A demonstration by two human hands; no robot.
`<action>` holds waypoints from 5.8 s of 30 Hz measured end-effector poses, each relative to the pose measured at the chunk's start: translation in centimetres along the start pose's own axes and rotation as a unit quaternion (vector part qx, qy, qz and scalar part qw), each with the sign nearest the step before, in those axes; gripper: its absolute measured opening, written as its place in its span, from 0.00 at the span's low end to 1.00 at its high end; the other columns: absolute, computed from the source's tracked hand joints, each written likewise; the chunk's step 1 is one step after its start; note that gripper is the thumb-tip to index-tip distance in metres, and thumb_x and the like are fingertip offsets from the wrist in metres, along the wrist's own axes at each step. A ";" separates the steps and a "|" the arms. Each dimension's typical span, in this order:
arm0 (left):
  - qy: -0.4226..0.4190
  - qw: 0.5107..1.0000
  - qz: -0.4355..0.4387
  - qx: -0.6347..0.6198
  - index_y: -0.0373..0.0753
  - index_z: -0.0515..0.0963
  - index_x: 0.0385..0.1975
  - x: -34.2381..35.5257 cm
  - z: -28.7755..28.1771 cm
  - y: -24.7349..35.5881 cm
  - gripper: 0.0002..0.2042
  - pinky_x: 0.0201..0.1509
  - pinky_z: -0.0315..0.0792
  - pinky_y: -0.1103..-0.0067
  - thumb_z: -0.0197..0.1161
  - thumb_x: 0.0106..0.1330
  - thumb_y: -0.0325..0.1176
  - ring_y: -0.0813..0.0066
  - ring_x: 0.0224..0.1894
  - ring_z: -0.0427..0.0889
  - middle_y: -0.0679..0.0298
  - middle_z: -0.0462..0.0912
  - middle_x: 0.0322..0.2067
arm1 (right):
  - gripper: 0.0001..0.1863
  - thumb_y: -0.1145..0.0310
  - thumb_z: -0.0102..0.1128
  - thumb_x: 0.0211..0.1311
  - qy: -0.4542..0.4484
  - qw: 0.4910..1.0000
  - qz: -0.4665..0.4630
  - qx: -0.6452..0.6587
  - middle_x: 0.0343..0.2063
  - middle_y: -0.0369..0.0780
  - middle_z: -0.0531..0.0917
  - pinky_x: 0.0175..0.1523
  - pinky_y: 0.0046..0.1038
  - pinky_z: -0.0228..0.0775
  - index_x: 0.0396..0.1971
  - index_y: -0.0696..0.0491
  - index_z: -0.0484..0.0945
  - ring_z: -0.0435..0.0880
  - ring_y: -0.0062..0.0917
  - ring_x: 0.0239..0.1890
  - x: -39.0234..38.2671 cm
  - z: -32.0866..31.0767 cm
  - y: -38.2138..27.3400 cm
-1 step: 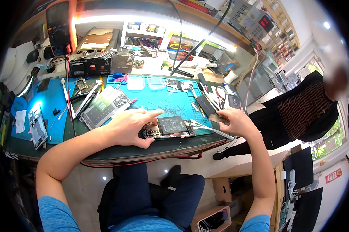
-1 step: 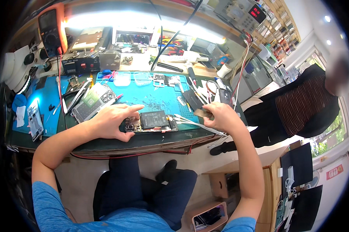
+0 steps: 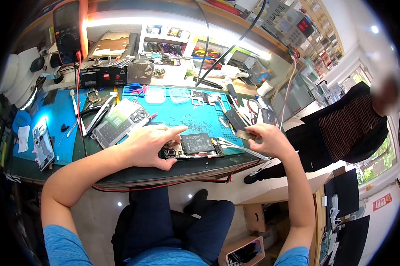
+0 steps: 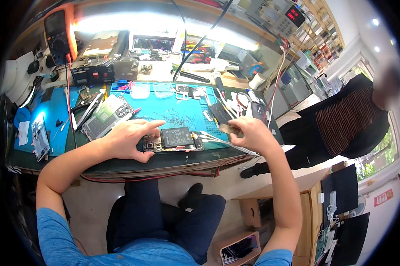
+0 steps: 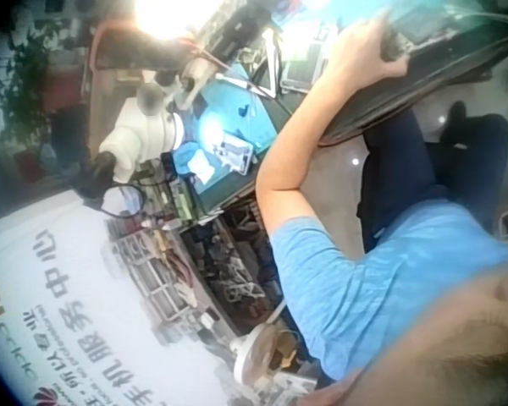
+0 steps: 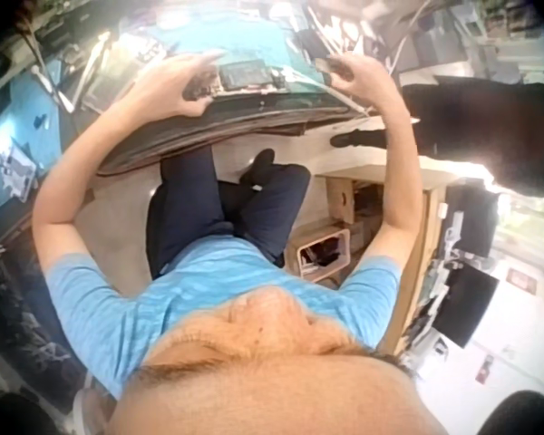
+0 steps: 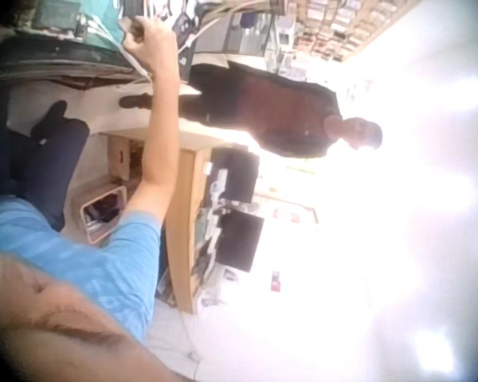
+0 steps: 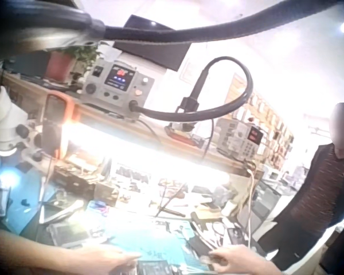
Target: The person connects a battery to a disassembled smartphone motherboard, then plugs in a charging cable and uses a multimeter to test the device. The person handles the phone, battery, charging cable, and multimeter probes throughout the process.
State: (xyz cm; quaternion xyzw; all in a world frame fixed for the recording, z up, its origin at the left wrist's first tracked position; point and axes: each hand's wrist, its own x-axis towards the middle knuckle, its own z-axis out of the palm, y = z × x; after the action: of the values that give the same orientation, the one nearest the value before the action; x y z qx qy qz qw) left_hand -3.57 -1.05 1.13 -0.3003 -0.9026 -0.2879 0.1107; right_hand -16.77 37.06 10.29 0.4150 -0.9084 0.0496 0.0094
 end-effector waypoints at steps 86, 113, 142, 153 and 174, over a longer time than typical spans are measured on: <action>-0.012 0.995 0.074 0.065 0.35 0.66 0.75 -0.8 -0.2 0.1 0.44 0.58 0.81 0.72 0.75 0.61 0.47 0.62 0.56 0.86 0.55 0.87 0.51 | 0.25 0.81 0.66 0.63 0.076 0.949 -0.108 0.285 0.52 0.44 0.87 0.52 0.30 0.83 0.62 0.56 0.81 0.89 0.28 0.44 4.3 6.9 -4.9; -0.016 0.997 0.056 0.043 0.34 0.63 0.77 -0.8 0.1 0.2 0.44 0.59 0.80 0.69 0.74 0.61 0.44 0.60 0.54 0.86 0.57 0.85 0.53 | 0.29 0.73 0.72 0.61 0.034 0.974 -0.142 0.171 0.54 0.42 0.88 0.58 0.31 0.79 0.65 0.53 0.81 0.86 0.31 0.53 5.4 6.8 -4.1; -0.054 0.996 0.036 0.058 0.32 0.61 0.76 -0.1 -0.2 1.2 0.46 0.61 0.80 0.70 0.75 0.61 0.45 0.59 0.57 0.85 0.57 0.88 0.52 | 0.20 0.79 0.69 0.63 0.359 0.930 0.050 0.059 0.50 0.47 0.86 0.53 0.36 0.79 0.56 0.58 0.82 0.85 0.37 0.44 -8.5 9.8 -6.4; -0.035 0.992 0.052 0.106 0.35 0.59 0.78 -0.3 -0.1 1.5 0.47 0.59 0.82 0.69 0.75 0.61 0.45 0.61 0.58 0.84 0.62 0.88 0.54 | 0.21 0.77 0.65 0.62 0.299 0.899 0.318 0.038 0.44 0.48 0.86 0.56 0.42 0.76 0.57 0.58 0.80 0.84 0.44 0.48 -24.3 34.1 -9.4; -0.077 0.993 -0.073 -0.043 0.39 0.56 0.79 1.3 -1.7 0.9 0.47 0.72 0.69 0.65 0.70 0.57 0.35 0.55 0.60 0.83 0.60 0.88 0.54 | 0.27 0.76 0.64 0.64 0.315 0.799 0.494 0.137 0.42 0.46 0.84 0.58 0.42 0.75 0.65 0.56 0.76 0.82 0.43 0.47 -23.0 35.6 -8.1</action>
State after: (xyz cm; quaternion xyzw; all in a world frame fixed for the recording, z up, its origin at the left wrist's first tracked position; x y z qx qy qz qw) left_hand -4.04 -0.88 3.43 -0.2592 -0.9146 -0.3102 0.0066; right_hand 5.23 45.63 -25.81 -0.1313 -0.9209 0.2992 0.2125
